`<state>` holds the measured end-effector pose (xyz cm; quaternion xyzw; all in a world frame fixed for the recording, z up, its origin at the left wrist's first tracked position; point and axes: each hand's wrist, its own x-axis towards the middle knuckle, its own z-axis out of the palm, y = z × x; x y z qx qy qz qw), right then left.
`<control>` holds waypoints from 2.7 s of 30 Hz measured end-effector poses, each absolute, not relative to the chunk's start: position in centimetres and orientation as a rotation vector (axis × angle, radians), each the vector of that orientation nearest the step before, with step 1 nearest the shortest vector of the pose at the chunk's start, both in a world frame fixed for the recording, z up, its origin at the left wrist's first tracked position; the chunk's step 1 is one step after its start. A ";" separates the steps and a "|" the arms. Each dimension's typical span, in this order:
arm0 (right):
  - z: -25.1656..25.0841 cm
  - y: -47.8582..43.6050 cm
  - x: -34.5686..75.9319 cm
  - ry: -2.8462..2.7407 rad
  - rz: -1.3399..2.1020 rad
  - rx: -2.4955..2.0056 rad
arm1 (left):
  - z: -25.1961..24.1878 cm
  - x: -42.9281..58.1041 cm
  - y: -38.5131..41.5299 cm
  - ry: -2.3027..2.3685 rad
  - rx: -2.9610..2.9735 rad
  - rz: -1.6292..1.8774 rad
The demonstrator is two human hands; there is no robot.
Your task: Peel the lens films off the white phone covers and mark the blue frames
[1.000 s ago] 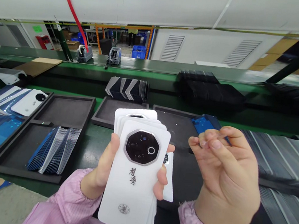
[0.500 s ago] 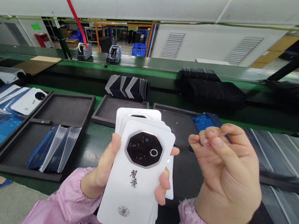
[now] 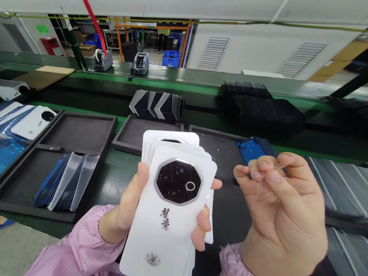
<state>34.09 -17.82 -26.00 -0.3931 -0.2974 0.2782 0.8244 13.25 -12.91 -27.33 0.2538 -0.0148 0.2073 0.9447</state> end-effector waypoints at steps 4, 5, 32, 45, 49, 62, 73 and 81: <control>-26.0 -17.8 34.0 -0.606 0.592 -0.838 | -27.1 13.3 -12.8 -0.041 0.497 0.418; -26.0 -17.7 33.9 -0.606 0.590 -0.839 | -27.1 13.3 -12.8 -0.052 0.490 0.409; -25.5 -17.8 33.7 -0.533 0.621 -0.877 | -27.0 13.3 -13.4 -0.039 0.520 0.502; -25.5 -17.6 33.6 -0.520 0.616 -0.896 | -27.1 13.1 -13.5 -0.064 0.470 0.479; -25.5 -17.5 33.5 -0.529 0.623 -0.893 | -27.1 13.1 -13.4 -0.075 0.475 0.465; -25.3 -17.6 33.3 -0.531 0.630 -0.886 | -26.8 13.0 -13.1 -0.090 0.511 0.458; -25.7 -17.9 33.5 -0.575 0.616 -0.873 | -26.8 13.0 -13.1 -0.070 0.460 0.445; -25.8 -18.0 33.6 -0.594 0.611 -0.875 | -26.8 12.9 -13.1 -0.103 0.453 0.421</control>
